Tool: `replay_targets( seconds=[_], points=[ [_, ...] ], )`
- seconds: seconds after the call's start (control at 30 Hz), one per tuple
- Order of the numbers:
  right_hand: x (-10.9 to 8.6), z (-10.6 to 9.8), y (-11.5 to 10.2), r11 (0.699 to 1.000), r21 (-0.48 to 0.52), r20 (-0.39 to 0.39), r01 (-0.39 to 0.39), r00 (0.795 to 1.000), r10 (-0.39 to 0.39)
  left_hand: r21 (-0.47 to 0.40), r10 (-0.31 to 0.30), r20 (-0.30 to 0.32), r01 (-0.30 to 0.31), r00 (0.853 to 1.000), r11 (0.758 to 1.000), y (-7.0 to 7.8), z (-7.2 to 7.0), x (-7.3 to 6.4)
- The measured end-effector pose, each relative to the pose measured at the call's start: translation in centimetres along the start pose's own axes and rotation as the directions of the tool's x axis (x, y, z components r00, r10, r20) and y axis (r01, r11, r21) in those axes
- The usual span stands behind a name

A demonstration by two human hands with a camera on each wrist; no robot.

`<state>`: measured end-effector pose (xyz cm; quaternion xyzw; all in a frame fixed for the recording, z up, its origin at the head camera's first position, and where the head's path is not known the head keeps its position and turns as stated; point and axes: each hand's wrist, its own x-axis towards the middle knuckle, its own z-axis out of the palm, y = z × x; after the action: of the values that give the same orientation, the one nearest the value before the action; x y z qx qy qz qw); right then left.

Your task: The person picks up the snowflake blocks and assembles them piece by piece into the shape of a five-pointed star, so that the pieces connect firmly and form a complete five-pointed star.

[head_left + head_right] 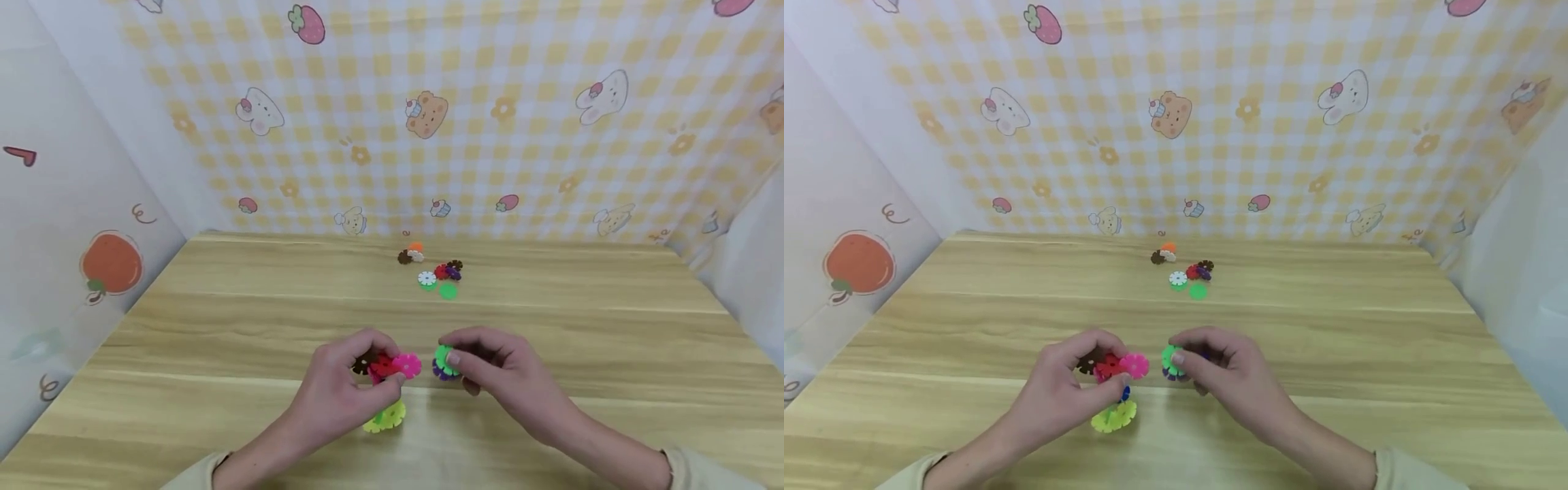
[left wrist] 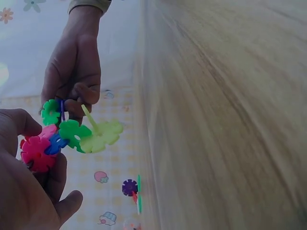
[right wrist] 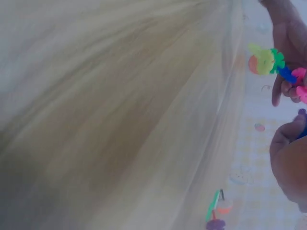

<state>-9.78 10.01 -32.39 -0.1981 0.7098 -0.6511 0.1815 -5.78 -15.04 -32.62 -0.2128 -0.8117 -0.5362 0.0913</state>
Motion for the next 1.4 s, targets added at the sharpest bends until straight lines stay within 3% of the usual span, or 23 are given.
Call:
replay_targets(
  seconds=[0.13, 0.27, 0.47, 0.57, 0.7, 0.83, 1.03, 1.17, 1.3, 1.4],
  points=[
    [-0.1, 0.1, -0.3, 0.996, 0.039, 0.044, -0.083, 0.996, 0.082, -0.037, 0.014, 0.016, -0.014, 1.000, 0.999, 0.0, 0.3, 0.0],
    [0.0, 0.4, -0.4, 0.996, -0.010, 0.041, -0.087, 0.995, 0.087, -0.046, 0.023, 0.039, -0.021, 0.999, 0.999, -0.1, 0.4, 0.0],
    [-0.1, 0.7, -0.9, 0.988, -0.102, -0.045, -0.119, 0.992, 0.115, 0.008, 0.153, 0.054, -0.154, 0.987, 0.988, -0.3, 0.8, 0.3],
    [-0.1, 0.8, -1.0, 0.984, -0.166, -0.047, -0.058, 0.998, 0.051, 0.078, 0.176, 0.049, -0.179, 0.983, 0.981, -0.3, 0.9, 0.4],
    [-0.1, 0.9, -1.2, 0.976, -0.216, -0.021, 0.028, 0.999, -0.033, 0.129, 0.114, 0.047, -0.119, 0.992, 0.985, -0.2, 0.9, 0.3],
    [-0.2, 0.9, -1.2, 0.975, -0.209, -0.001, 0.071, 0.997, -0.073, 0.080, 0.046, 0.049, -0.050, 0.998, 0.996, -0.2, 0.7, 0.2],
    [-0.2, 0.9, -0.8, 0.971, -0.166, -0.004, 0.173, 0.984, -0.176, 0.004, 0.063, 0.048, -0.064, 0.997, 0.998, -0.1, 0.6, 0.2],
    [-0.2, 0.9, -0.6, 0.946, -0.218, -0.028, 0.241, 0.967, -0.252, -0.009, 0.063, 0.041, -0.063, 0.997, 0.998, 0.0, 0.8, 0.3],
    [-0.4, 1.0, -0.2, 0.943, -0.233, -0.060, 0.237, 0.964, -0.257, -0.030, 0.031, 0.038, -0.030, 0.999, 0.999, 0.0, 1.0, 0.4],
    [-0.3, 1.2, 0.2, 0.975, -0.103, -0.068, 0.196, 0.977, -0.204, -0.061, -0.037, 0.037, 0.039, 0.999, 0.997, 0.0, 1.1, 0.4]
  ],
)
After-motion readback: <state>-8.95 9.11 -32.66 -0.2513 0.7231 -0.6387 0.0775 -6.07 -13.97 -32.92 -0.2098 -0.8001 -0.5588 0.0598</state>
